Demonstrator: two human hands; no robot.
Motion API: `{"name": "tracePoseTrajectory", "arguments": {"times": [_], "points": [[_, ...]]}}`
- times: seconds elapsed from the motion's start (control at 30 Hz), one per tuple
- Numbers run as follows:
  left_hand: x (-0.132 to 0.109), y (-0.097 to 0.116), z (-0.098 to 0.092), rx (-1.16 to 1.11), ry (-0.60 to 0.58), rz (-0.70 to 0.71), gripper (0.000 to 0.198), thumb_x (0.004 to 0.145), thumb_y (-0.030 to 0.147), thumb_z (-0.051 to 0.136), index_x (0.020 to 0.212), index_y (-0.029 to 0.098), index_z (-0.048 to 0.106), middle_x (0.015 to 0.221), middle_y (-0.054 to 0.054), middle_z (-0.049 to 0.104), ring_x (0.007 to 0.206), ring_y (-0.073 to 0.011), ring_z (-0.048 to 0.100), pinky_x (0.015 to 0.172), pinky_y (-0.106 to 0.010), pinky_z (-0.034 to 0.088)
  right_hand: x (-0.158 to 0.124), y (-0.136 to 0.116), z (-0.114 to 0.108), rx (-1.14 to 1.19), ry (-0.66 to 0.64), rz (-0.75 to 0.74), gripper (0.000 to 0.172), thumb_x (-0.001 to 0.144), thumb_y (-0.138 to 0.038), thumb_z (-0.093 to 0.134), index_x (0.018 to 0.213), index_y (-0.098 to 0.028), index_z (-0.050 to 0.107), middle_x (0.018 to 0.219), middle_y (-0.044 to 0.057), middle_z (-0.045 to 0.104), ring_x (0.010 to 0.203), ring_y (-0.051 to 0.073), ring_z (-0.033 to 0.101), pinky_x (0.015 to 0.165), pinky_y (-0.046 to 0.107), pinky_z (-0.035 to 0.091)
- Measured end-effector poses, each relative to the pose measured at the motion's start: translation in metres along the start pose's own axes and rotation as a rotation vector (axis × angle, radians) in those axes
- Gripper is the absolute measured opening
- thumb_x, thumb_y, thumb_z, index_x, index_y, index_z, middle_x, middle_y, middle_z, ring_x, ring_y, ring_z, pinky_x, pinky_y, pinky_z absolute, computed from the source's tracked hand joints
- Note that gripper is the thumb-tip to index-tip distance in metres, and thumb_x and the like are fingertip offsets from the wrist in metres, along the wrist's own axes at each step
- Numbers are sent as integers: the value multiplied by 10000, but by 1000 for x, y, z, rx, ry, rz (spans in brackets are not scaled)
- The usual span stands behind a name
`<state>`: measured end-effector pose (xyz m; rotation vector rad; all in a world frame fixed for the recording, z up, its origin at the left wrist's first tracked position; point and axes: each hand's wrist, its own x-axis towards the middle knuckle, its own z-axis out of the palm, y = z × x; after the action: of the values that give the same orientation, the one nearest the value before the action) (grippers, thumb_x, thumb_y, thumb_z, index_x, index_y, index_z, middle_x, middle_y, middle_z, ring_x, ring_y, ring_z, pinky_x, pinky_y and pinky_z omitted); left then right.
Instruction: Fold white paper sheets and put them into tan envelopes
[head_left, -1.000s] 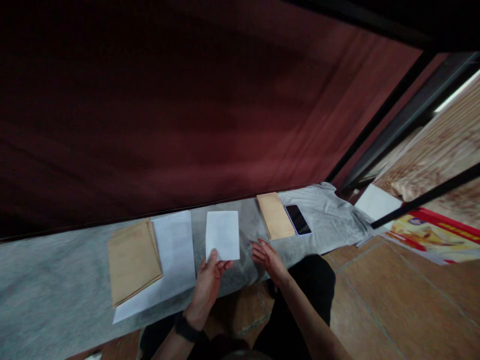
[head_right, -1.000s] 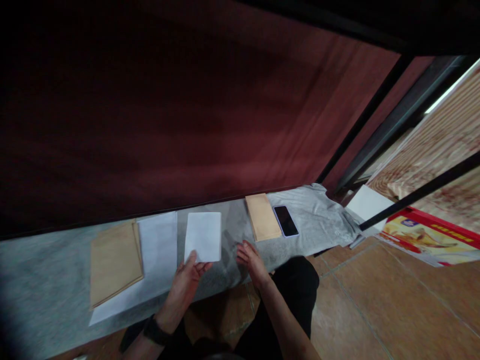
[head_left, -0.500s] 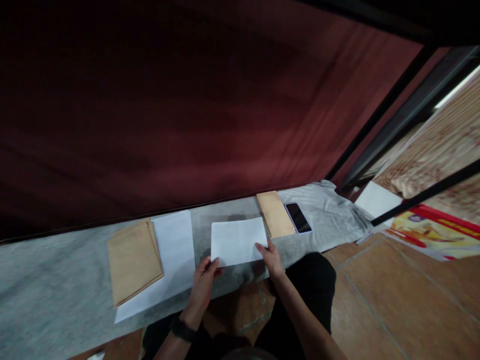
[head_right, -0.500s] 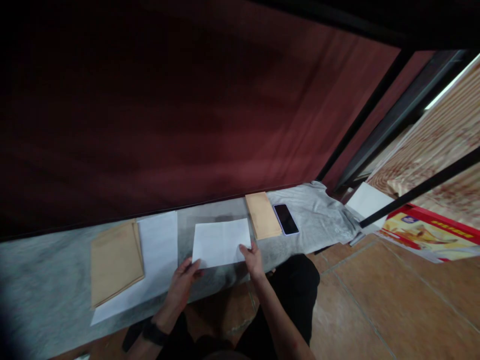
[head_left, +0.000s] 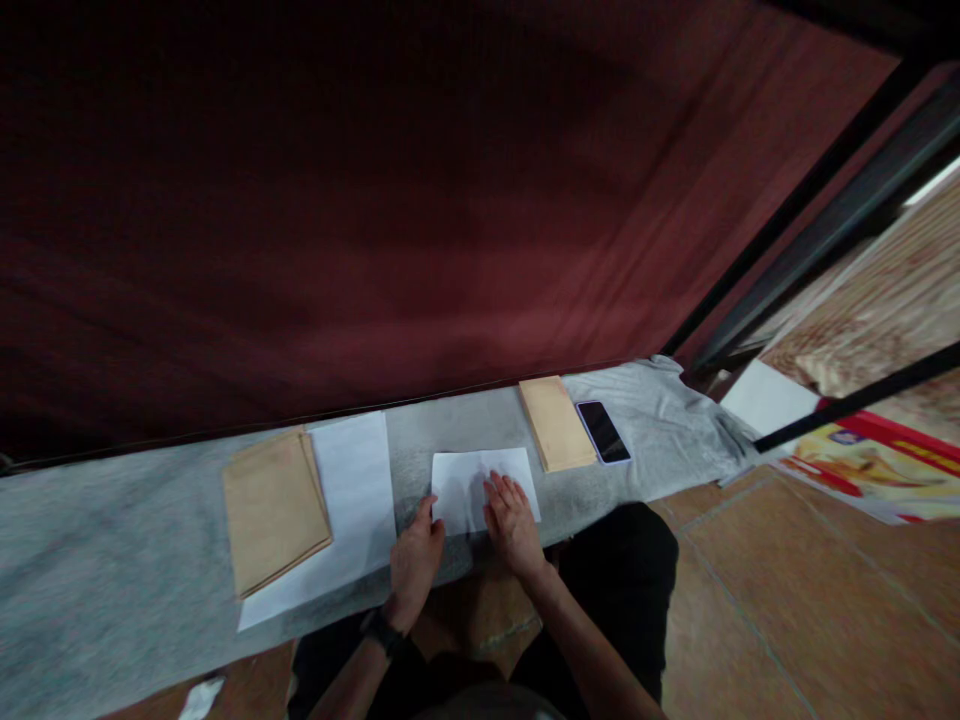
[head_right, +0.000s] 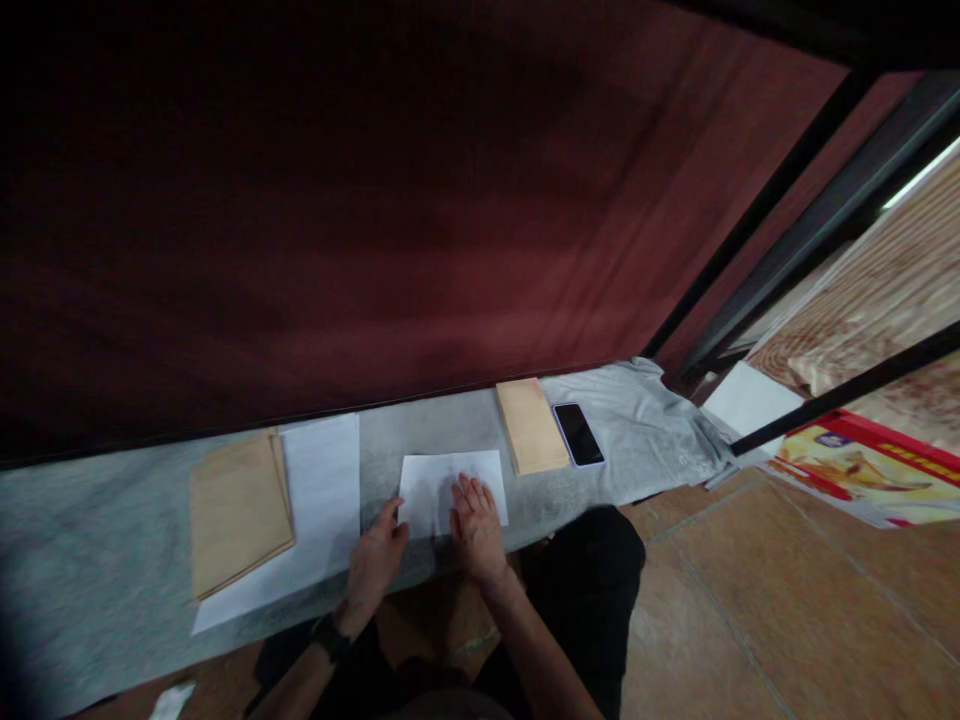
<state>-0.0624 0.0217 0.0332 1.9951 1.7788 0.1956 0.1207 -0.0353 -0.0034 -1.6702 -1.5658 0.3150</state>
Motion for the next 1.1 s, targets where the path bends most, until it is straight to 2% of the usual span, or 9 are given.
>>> {"name": "tracePoseTrajectory", "arguments": {"times": [0.07,0.13,0.27,0.37,0.43,0.6,0.83,0.97,1.1], "points": [[-4,-2,-2,75,-12,19,416,966,202,465,1380,216,501,995,-72,744,833,-209,711,724,-303,503,-5,-3,7,-178,-66,-77,456,990,-201,445,1441,-202,513,1489,91,522,1411,238,430,1203,488,282],[-8,-1,-3,162,57,83,395,972,193,430,1357,188,519,1043,-98,724,891,-223,700,775,-329,518,-8,-2,10,-313,-91,-125,465,1005,-217,436,1466,-190,484,1481,92,531,1398,224,451,1206,466,287],[-8,15,6,199,270,427,401,993,234,384,1356,138,526,1253,-166,635,1168,-279,606,980,-440,484,-8,1,9,-390,-100,-172,472,1015,-245,430,1482,-187,464,1480,83,532,1395,227,457,1204,460,297],[6,32,26,130,173,749,438,1006,272,395,1418,156,488,1458,-145,529,1372,-253,467,1100,-435,421,-8,4,9,-382,-98,-191,497,989,-205,439,1482,-145,455,1475,110,535,1400,233,450,1197,466,320],[21,36,39,157,112,845,446,1013,278,380,1426,148,490,1494,-137,509,1417,-253,422,1140,-461,382,-11,4,11,-363,-98,-209,497,968,-197,467,1460,-122,480,1446,132,560,1386,238,466,1185,464,347],[53,28,47,230,88,864,497,1040,306,282,1488,141,419,1538,-116,466,1446,-207,388,1173,-442,348,-30,-2,8,-314,-124,-248,467,947,-166,504,1413,-154,534,1371,107,626,1342,247,512,1168,475,382],[72,28,51,293,159,823,547,1031,347,292,1539,148,341,1584,-92,395,1484,-215,321,1213,-451,282,-48,-18,-4,-334,-147,-233,517,962,-158,501,1476,-154,450,1484,97,527,1368,239,482,1173,459,389],[79,37,56,325,155,755,551,1027,366,297,1527,148,373,1584,-93,390,1483,-237,326,1216,-470,271,-49,-17,-6,-328,-170,-220,524,964,-166,514,1483,-159,440,1485,92,527,1368,226,482,1169,447,399],[70,37,53,332,145,717,553,1024,378,315,1521,147,386,1587,-97,386,1489,-254,310,1211,-478,276,-46,-17,-10,-286,-178,-203,491,969,-162,506,1459,-185,478,1453,80,562,1347,218,508,1161,450,407]]}}
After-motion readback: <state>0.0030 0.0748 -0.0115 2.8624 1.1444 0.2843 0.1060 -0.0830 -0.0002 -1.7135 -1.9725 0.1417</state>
